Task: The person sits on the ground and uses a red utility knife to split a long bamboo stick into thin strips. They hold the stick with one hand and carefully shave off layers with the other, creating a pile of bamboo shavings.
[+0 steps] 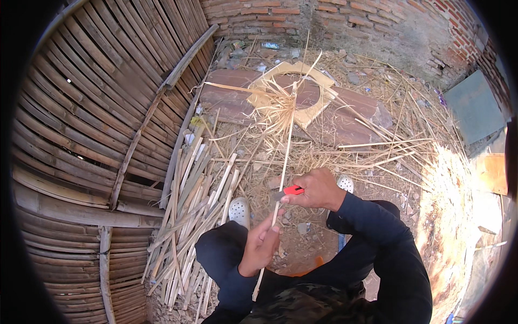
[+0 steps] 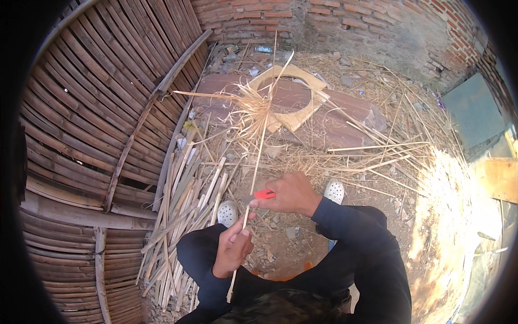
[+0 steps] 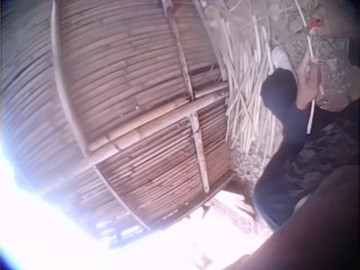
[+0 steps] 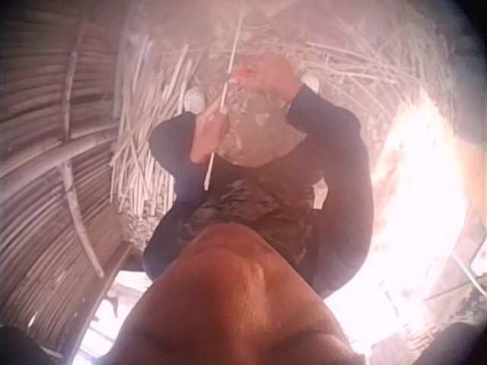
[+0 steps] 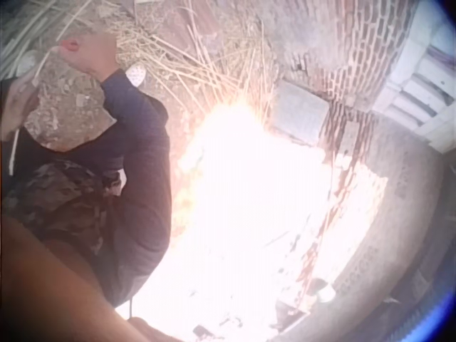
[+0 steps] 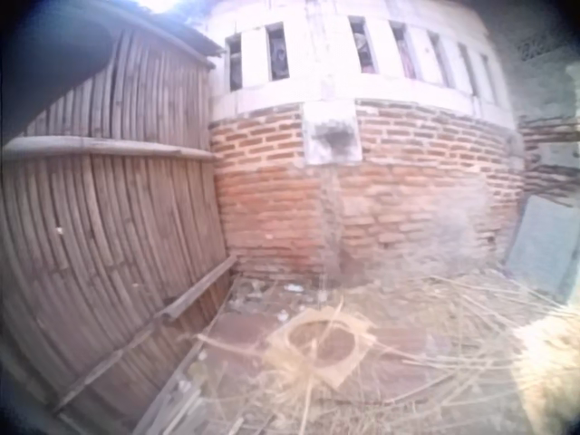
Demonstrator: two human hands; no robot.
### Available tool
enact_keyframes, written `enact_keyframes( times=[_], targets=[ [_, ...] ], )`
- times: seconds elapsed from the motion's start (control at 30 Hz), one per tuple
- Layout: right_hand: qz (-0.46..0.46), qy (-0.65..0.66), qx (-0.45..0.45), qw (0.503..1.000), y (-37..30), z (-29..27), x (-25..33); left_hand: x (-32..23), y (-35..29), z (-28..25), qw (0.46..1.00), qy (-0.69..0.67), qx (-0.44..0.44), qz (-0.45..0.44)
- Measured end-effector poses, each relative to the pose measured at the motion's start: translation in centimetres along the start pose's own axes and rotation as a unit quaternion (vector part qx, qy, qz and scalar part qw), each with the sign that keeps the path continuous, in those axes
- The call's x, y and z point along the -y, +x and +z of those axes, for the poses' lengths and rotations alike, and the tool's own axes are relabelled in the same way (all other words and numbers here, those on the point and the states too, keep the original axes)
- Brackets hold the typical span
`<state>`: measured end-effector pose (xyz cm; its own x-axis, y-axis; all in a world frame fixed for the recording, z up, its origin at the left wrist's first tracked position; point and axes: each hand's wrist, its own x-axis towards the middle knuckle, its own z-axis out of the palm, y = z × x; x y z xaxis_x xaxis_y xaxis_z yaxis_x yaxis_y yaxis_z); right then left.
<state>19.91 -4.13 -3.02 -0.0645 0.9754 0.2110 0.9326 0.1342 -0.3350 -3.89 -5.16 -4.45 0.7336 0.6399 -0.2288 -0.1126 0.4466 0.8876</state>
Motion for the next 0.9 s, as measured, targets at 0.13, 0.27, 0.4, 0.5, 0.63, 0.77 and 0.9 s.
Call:
enact_keyframes(
  times=[0.13,0.27,0.4,0.5,0.63,0.77,0.9],
  targets=[
    [-0.032,-0.014,-0.048,0.998,0.2,0.4,-0.9,-0.1,0.2,0.2,0.999,0.044,-0.014,0.006],
    [-0.061,-0.058,-0.101,0.991,1.0,0.4,-1.5,-0.5,0.3,0.2,0.999,0.031,-0.018,0.003],
    [0.091,-0.073,-0.134,0.984,2.5,-0.5,-5.1,0.2,-0.1,0.4,0.999,0.047,0.006,0.001],
    [0.107,-0.07,-0.122,0.984,2.9,-1.8,-7.5,-0.1,-0.3,0.7,0.998,0.062,0.018,-0.002],
    [0.168,-0.12,-0.195,0.959,3.4,-2.7,-10.6,0.3,-0.2,0.9,0.995,0.085,0.047,0.005],
    [0.219,-0.102,-0.185,0.953,3.2,-3.3,-13.6,0.2,0.1,1.4,0.992,0.115,0.051,0.005],
    [0.337,0.579,0.053,0.74,3.7,-1.5,-12.4,-0.3,0.3,1.5,0.997,0.075,0.021,-0.011]
  ],
)
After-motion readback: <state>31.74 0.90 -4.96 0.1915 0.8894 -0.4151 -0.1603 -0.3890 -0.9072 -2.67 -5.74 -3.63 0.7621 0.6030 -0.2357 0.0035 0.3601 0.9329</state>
